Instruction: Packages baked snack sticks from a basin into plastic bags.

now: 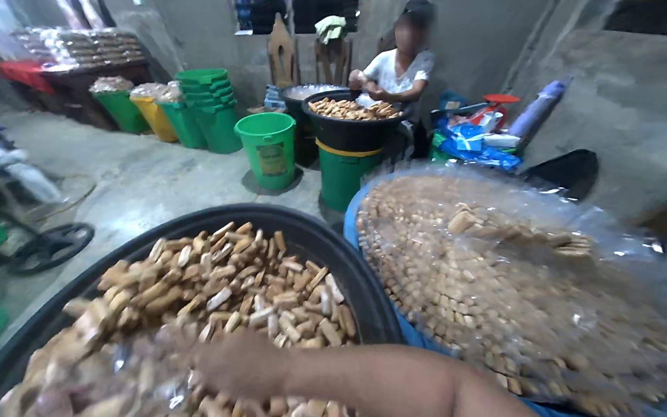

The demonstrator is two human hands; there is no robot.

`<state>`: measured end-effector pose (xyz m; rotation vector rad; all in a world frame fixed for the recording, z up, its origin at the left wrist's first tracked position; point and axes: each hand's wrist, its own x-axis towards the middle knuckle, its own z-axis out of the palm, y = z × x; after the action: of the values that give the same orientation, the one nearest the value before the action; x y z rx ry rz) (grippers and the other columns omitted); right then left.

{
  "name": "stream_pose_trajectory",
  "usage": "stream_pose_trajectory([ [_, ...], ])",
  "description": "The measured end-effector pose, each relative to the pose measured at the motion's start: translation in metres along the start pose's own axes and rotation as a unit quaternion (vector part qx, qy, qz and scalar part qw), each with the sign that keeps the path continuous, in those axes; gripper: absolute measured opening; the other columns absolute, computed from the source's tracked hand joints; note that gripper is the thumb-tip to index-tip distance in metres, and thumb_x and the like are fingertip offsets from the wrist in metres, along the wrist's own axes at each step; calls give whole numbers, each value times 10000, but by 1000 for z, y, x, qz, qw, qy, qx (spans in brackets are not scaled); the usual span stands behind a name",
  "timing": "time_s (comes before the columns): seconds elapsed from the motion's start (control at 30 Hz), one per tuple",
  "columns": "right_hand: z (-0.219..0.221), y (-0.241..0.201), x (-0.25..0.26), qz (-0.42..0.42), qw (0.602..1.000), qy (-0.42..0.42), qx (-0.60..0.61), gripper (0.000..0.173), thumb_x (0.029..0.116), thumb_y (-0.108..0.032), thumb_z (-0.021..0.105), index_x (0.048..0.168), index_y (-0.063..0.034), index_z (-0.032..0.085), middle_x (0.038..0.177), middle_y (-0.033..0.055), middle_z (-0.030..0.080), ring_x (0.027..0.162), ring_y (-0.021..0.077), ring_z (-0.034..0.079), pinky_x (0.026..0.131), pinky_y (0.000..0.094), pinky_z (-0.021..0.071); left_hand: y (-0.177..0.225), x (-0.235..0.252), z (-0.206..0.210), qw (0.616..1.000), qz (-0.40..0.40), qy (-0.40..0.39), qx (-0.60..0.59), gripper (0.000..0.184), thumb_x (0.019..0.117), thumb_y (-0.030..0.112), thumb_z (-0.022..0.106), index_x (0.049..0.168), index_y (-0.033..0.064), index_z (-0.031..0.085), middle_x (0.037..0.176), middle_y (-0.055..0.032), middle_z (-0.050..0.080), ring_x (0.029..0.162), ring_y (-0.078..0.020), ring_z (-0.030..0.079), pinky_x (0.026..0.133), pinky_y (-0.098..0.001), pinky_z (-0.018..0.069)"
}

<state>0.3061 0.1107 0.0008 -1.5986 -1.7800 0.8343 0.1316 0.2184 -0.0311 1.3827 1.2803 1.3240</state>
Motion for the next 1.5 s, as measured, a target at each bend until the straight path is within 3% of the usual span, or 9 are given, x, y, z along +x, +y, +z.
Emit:
stream_pose_trajectory([
  [0.17, -26, 41, 17, 70, 991, 108, -17, 455, 1092, -146, 445, 1546, -154, 470, 1119, 226, 711, 988, 354, 696, 921, 520, 533, 5, 9, -39, 984, -64, 155, -59, 326, 1127, 230, 284, 1108, 27, 539, 779, 54, 502, 606, 3, 510, 592, -181, 478],
  [0.33, -5, 64, 28, 25, 989, -15, -147, 295, 1060, -97, 479, 1279, 31, 630, 1228, 238, 660, 1144, 385, 651, 1016, 540, 501, -5, 18, -40, 967, -100, 177, -155, 293, 1125, 269, 321, 1034, 73, 520, 680, 39, 491, 531, -39, 501, 520, -208, 469],
  [0.6, 94, 66, 58, -115, 916, -152, -354, 397, 984, 61, 495, 1355, 0, 624, 1493, 256, 506, 1432, 441, 414, 1151, 620, 305, -3, 16, -21, 967, -146, 161, -131, 307, 1123, 224, 332, 1127, 7, 549, 789, -60, 584, 666, -130, 596, 636, -309, 522],
  [0.83, 56, 49, 50, 5, 922, -191, -338, 363, 1042, -23, 455, 1378, 79, 544, 1390, 301, 533, 1208, 467, 599, 1000, 576, 500, 5, 17, -21, 953, -173, 171, -182, 300, 1127, 217, 321, 1137, -2, 526, 811, -65, 552, 655, -120, 579, 612, -281, 516],
  [1.0, 1, 28, 18, 68, 989, -49, -118, 304, 1007, -67, 544, 1264, 19, 682, 1288, 259, 620, 1177, 357, 620, 1031, 474, 490, 8, 11, -18, 962, -189, 134, -144, 336, 1125, 193, 315, 1222, -37, 539, 916, -104, 590, 750, -138, 588, 686, -307, 507],
  [1.17, -32, 4, -13, -27, 970, 201, 135, 198, 957, -100, 599, 1116, -19, 686, 1064, 40, 679, 898, 48, 655, 798, 233, 566, -1, 4, -3, 955, -221, 103, -169, 338, 1129, 234, 327, 1208, -15, 541, 869, -92, 583, 724, -155, 591, 671, -334, 526],
  [1.3, -7, 6, 8, -219, 921, 321, -26, 187, 917, -166, 694, 1039, -45, 767, 1246, 162, 599, 1131, 169, 610, 933, 285, 547, 11, -13, 13, 967, -203, 33, -148, 328, 1125, 206, 314, 1169, -24, 544, 841, -77, 644, 678, -119, 616, 631, -288, 524],
  [1.4, 5, 5, 33, -257, 928, 241, -117, 162, 913, -155, 723, 1047, -102, 796, 1316, 224, 613, 1211, 365, 596, 994, 476, 530, 24, -22, 19, 970, -199, -27, -135, 362, 1128, 248, 336, 1241, -18, 553, 948, -95, 598, 769, -138, 583, 686, -305, 500],
  [1.5, -3, -5, 55, -250, 956, 149, -34, 193, 952, -122, 675, 1100, -77, 791, 1351, 205, 605, 1244, 310, 592, 1018, 449, 523, 28, -14, 9, 964, -169, -55, -197, 304, 1096, 260, 454, 1229, 10, 565, 902, -86, 643, 752, -127, 651, 684, -297, 568],
])
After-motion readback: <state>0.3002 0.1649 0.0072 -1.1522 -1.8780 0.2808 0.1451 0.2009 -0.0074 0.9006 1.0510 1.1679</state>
